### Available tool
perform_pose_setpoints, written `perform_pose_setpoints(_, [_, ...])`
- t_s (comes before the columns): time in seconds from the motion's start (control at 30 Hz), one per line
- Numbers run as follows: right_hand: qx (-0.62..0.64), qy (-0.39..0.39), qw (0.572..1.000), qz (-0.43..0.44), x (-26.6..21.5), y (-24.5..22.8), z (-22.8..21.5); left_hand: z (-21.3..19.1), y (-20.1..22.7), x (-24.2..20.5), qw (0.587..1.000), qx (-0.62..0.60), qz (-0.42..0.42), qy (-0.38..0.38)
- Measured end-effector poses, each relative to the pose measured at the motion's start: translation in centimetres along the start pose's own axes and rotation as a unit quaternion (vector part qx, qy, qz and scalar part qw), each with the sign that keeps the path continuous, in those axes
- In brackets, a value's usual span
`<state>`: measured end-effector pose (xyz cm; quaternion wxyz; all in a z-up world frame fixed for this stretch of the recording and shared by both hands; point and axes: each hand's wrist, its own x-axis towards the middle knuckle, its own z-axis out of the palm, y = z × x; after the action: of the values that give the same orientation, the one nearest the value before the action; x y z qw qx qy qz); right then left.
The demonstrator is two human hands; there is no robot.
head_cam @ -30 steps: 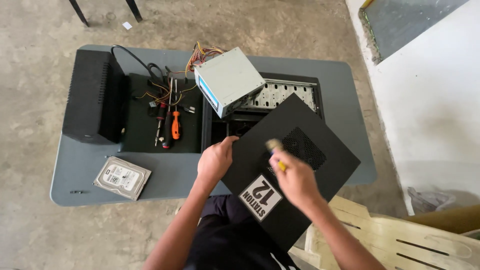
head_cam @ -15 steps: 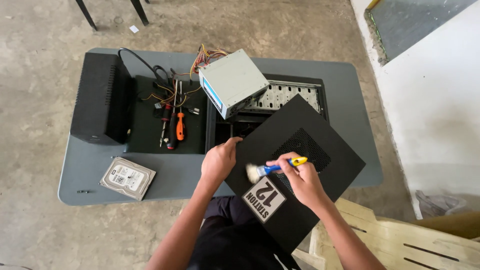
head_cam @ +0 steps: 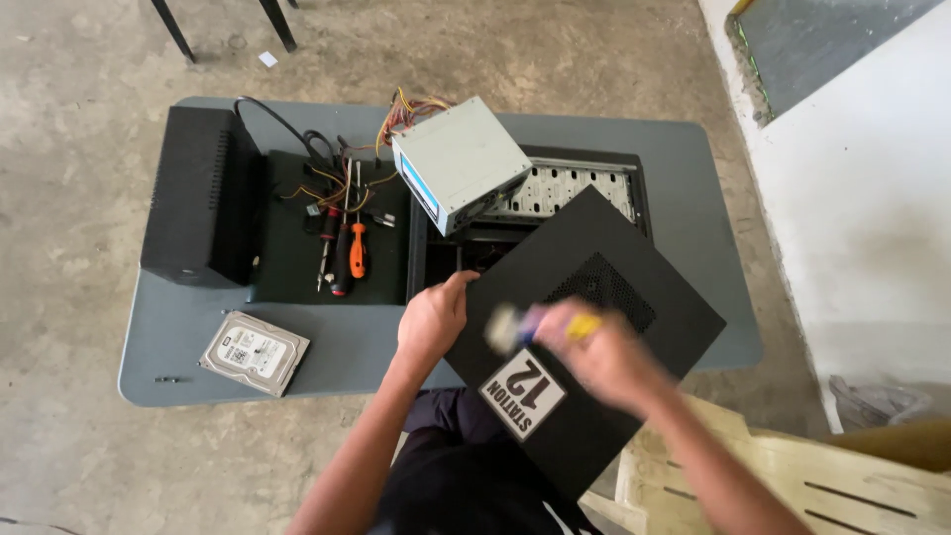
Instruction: The person removes a power supply unit from a computer case using a screwdriver, then cleans the case cover with a brush. They proceed to unscrew and remove a graphics card from the motherboard inside the case.
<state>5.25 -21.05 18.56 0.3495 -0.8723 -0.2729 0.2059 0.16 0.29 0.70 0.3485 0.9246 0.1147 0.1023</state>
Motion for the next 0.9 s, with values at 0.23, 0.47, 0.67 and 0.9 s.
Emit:
perform_pose_setpoints(0.23, [-0.119,0.061,0.976,-0.17,-1.0,6.8,2.1,0.8,-0.4,0.2,1.0,0.011,-0.007,0.001])
perform_pose_setpoints(0.47, [0.026,-0.175,0.974,0.14,0.4,4.3,-1.0,0.8,-0.2,0.0,0.999,-0.028,0.015,0.027])
perform_pose_setpoints(0.67, [-0.226,0.204,0.952,0.036,-1.6,11.4,-0.9,-0.2,0.8,0.2,1.0,-0.022,-0.007,-0.003])
perform_pose_setpoints(0.9, [0.072,0.119,0.988,0.065,-8.5,11.1,1.1,-0.1,1.1,-0.1,0.999,-0.014,-0.026,0.017])
